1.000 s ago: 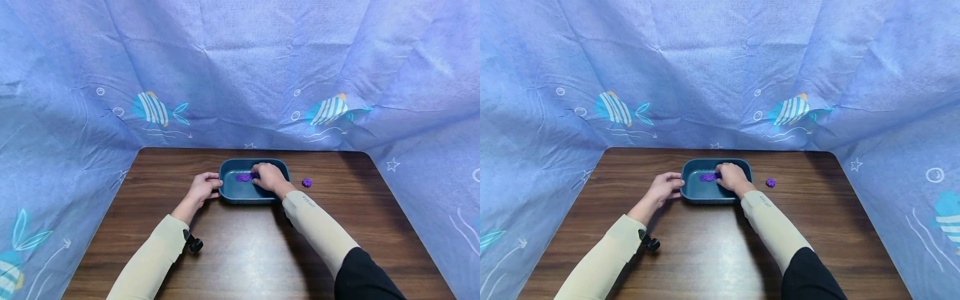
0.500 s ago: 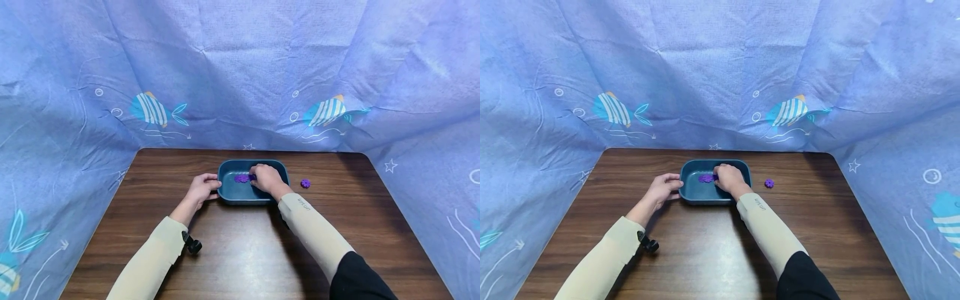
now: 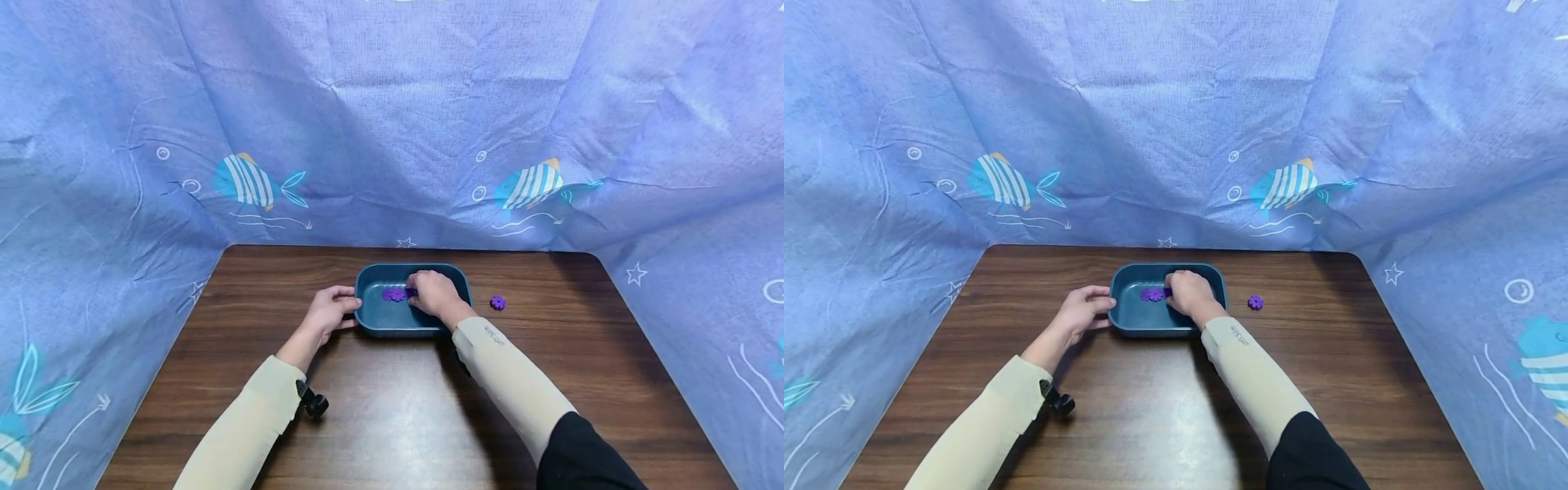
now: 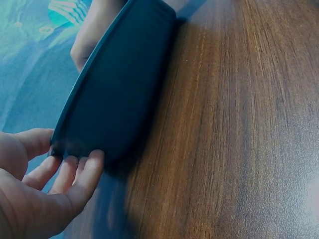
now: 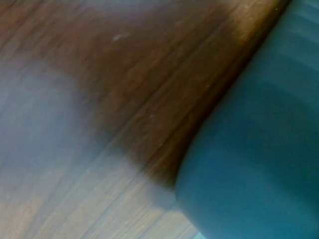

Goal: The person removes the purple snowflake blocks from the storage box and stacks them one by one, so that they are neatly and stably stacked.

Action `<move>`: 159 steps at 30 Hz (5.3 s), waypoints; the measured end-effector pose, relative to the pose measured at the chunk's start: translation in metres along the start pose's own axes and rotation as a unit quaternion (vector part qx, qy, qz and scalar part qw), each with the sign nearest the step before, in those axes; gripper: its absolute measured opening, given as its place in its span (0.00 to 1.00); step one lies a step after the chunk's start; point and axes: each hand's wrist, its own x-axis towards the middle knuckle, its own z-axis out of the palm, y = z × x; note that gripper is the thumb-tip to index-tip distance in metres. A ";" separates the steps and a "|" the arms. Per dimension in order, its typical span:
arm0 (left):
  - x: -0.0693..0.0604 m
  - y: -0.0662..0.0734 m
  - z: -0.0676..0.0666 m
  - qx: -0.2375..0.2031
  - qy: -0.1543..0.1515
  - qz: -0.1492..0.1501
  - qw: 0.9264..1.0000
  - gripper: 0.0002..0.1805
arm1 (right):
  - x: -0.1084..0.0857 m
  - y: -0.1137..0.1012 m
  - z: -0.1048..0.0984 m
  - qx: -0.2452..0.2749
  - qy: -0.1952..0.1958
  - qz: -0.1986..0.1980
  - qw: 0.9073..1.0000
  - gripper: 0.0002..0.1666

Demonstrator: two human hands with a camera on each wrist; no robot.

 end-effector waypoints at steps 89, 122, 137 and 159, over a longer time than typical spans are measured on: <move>-0.004 0.004 0.001 -0.008 0.002 0.002 1.000 0.24 | -0.084 0.124 -0.038 0.188 0.213 -0.022 0.959 0.16; -0.004 0.002 0.001 -0.006 0.005 -0.002 1.000 0.24 | -0.112 0.167 -0.008 0.173 0.169 0.072 0.968 0.15; -0.006 0.003 0.002 -0.004 0.003 -0.005 1.000 0.23 | -0.118 0.167 -0.004 0.133 0.165 0.072 0.975 0.17; -0.003 0.002 0.001 -0.002 0.005 -0.005 1.000 0.23 | -0.118 0.166 -0.002 0.123 0.165 0.076 0.976 0.18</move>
